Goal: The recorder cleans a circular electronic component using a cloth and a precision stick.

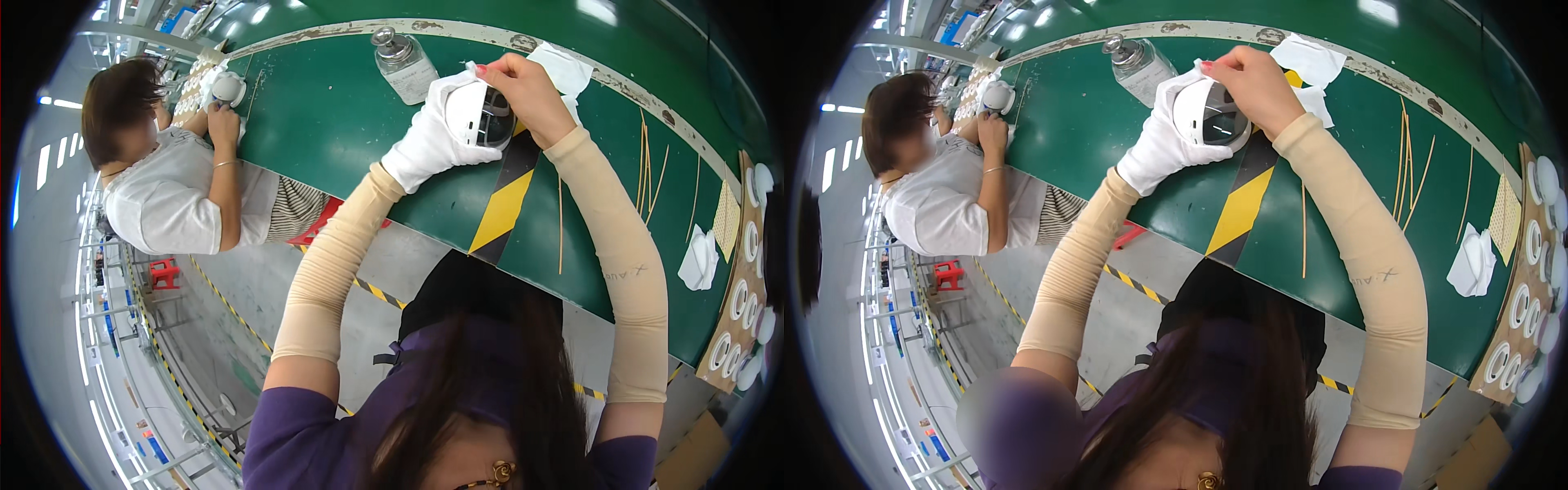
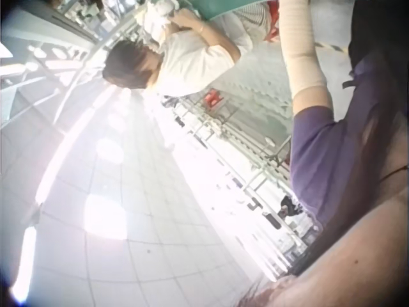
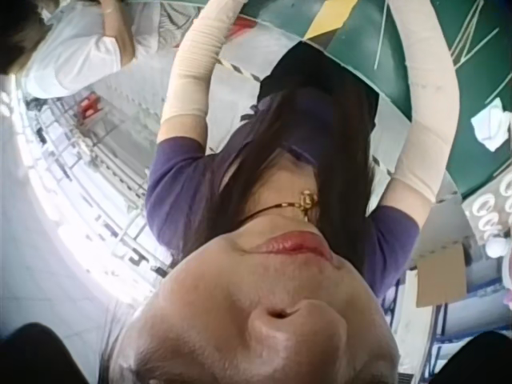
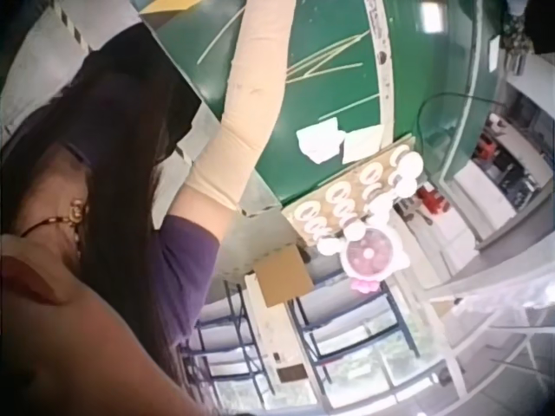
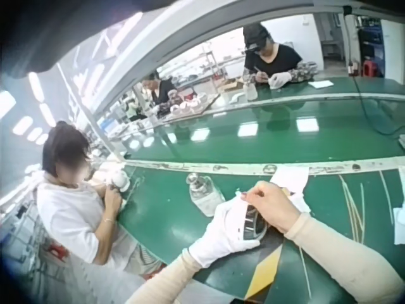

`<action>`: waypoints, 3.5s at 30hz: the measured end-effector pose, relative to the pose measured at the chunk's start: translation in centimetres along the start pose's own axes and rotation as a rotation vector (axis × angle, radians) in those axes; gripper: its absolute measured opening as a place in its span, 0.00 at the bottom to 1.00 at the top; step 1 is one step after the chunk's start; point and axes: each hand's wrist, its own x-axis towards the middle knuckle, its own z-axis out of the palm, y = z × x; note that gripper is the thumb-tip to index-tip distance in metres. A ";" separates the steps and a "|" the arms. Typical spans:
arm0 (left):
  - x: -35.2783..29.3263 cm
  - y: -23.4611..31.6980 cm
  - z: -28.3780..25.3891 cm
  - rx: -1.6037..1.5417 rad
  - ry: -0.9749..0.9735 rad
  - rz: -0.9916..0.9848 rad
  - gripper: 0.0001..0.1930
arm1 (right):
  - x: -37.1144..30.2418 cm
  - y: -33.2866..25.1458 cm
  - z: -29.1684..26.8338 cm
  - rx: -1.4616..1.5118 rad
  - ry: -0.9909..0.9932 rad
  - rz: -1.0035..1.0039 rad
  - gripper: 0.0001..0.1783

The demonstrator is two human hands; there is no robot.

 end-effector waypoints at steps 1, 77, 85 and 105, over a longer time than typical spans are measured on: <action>0.2 0.3 -0.7 -0.048 -0.080 -0.020 0.49 | -0.2 0.0 -0.1 0.081 0.037 0.043 0.16; 0.5 -0.4 -1.1 -0.095 -0.220 -0.067 0.52 | 5.2 -4.9 2.9 -0.251 -0.131 -0.971 0.07; 0.5 -1.3 -0.8 0.041 -0.175 0.028 0.45 | -4.3 -1.6 0.6 -0.308 -0.142 -0.446 0.08; 1.6 -1.8 -1.0 0.392 -0.238 0.294 0.48 | -0.6 0.7 -1.1 -0.104 0.070 -0.293 0.17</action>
